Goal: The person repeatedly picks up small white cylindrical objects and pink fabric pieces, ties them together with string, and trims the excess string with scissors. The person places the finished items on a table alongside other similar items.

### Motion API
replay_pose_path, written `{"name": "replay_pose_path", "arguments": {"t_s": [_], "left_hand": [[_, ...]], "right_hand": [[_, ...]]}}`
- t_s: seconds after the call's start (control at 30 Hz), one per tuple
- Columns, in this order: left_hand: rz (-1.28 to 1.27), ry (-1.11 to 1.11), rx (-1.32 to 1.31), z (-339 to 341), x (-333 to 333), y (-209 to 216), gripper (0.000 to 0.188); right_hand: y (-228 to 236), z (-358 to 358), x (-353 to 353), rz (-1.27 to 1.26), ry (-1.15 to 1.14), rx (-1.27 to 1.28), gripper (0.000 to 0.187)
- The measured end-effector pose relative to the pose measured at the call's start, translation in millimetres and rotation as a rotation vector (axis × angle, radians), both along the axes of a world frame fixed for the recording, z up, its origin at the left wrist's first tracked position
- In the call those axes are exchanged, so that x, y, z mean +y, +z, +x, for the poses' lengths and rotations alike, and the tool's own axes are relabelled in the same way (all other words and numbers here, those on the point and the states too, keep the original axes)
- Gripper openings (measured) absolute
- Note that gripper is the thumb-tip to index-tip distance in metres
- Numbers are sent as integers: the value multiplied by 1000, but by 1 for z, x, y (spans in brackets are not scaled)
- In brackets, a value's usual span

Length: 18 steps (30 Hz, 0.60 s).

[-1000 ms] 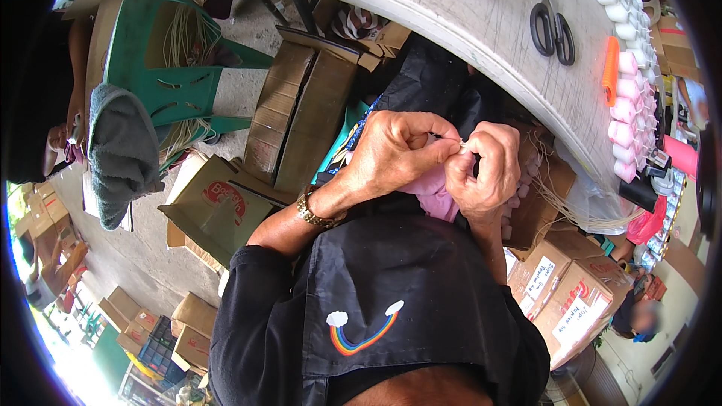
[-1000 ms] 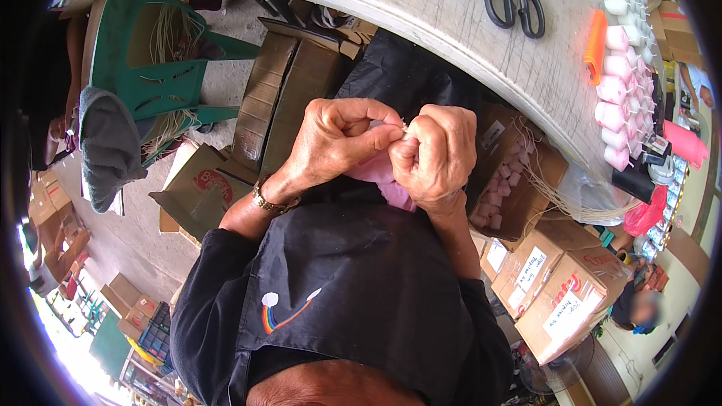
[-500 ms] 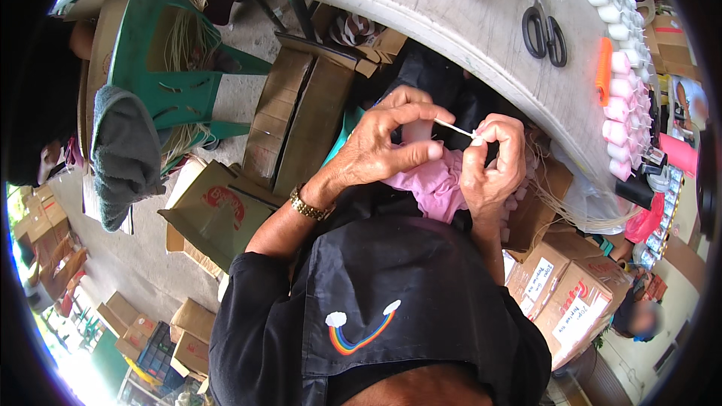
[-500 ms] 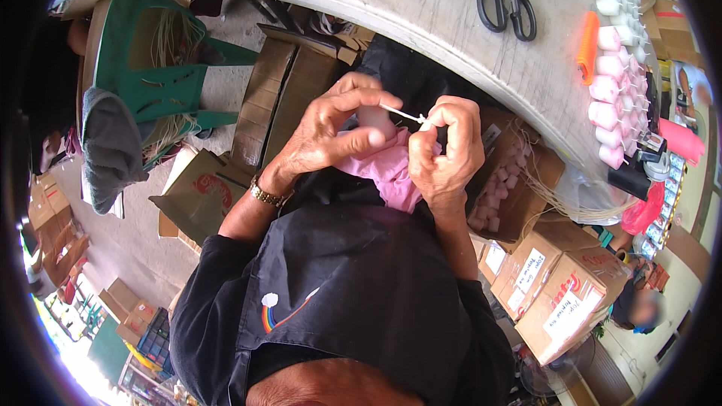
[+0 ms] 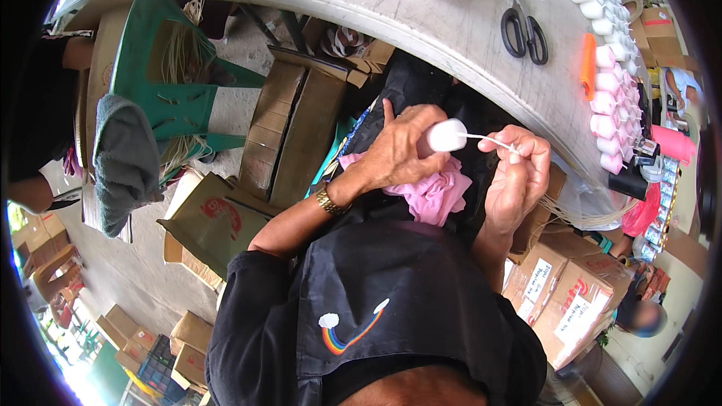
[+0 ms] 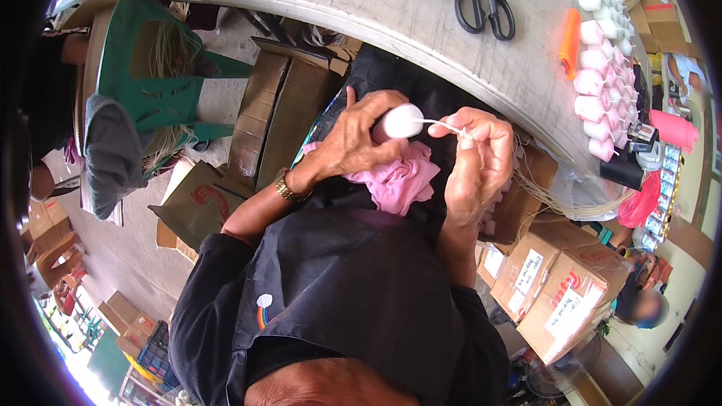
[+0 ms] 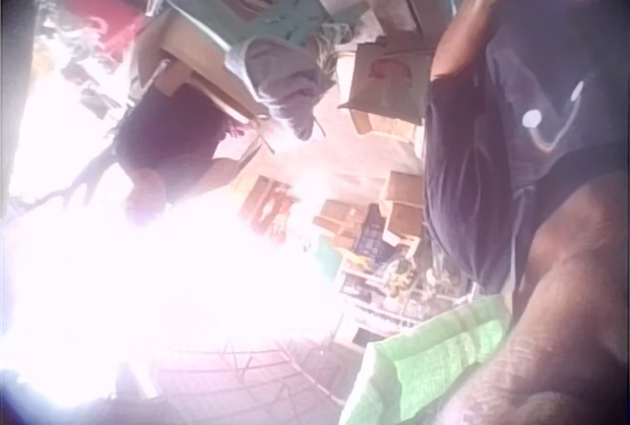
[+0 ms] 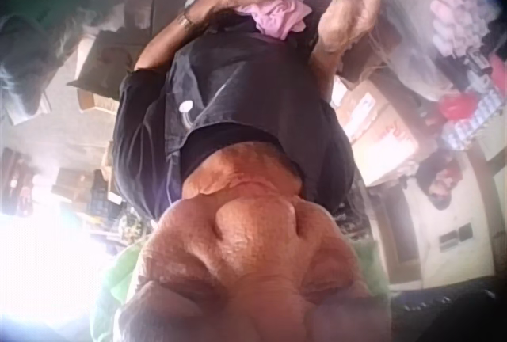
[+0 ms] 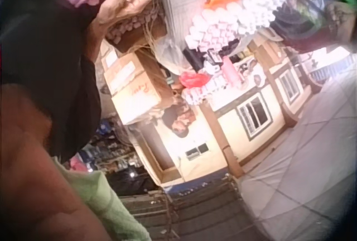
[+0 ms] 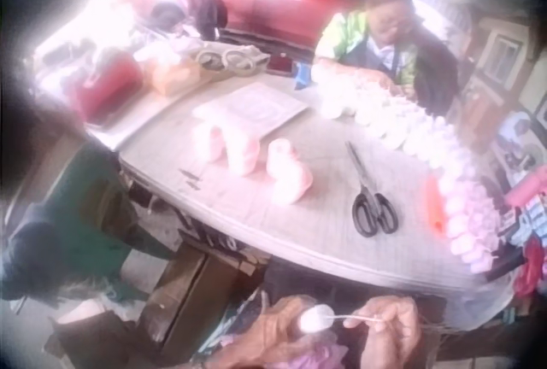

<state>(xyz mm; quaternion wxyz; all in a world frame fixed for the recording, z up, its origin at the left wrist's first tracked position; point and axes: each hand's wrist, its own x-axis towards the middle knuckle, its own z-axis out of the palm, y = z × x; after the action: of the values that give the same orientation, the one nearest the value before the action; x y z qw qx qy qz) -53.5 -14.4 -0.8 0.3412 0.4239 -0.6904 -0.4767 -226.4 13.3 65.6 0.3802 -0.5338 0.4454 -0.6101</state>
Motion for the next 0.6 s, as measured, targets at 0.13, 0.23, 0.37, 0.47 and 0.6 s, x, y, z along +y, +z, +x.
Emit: {"name": "replay_pose_path", "arguments": {"t_s": [0.13, 0.23, 0.37, 0.47, 0.6], "left_hand": [[289, 118, 526, 17, -6, 26, 43], [173, 94, 43, 34, -11, 43, 54], [67, -29, -32, 33, -11, 54, 46], [145, -142, -20, 31, -9, 54, 42], [11, -169, -167, 33, -6, 37, 31]], "right_hand": [[-9, -8, 1, 79, -83, -8, 10], [-18, -1, 9, 95, 113, 753, 15], [-23, 8, 19, 183, 304, 971, 17], [-16, -8, 22, 261, 150, 636, 14], [-11, -32, 25, 634, 102, 286, 27]]}}
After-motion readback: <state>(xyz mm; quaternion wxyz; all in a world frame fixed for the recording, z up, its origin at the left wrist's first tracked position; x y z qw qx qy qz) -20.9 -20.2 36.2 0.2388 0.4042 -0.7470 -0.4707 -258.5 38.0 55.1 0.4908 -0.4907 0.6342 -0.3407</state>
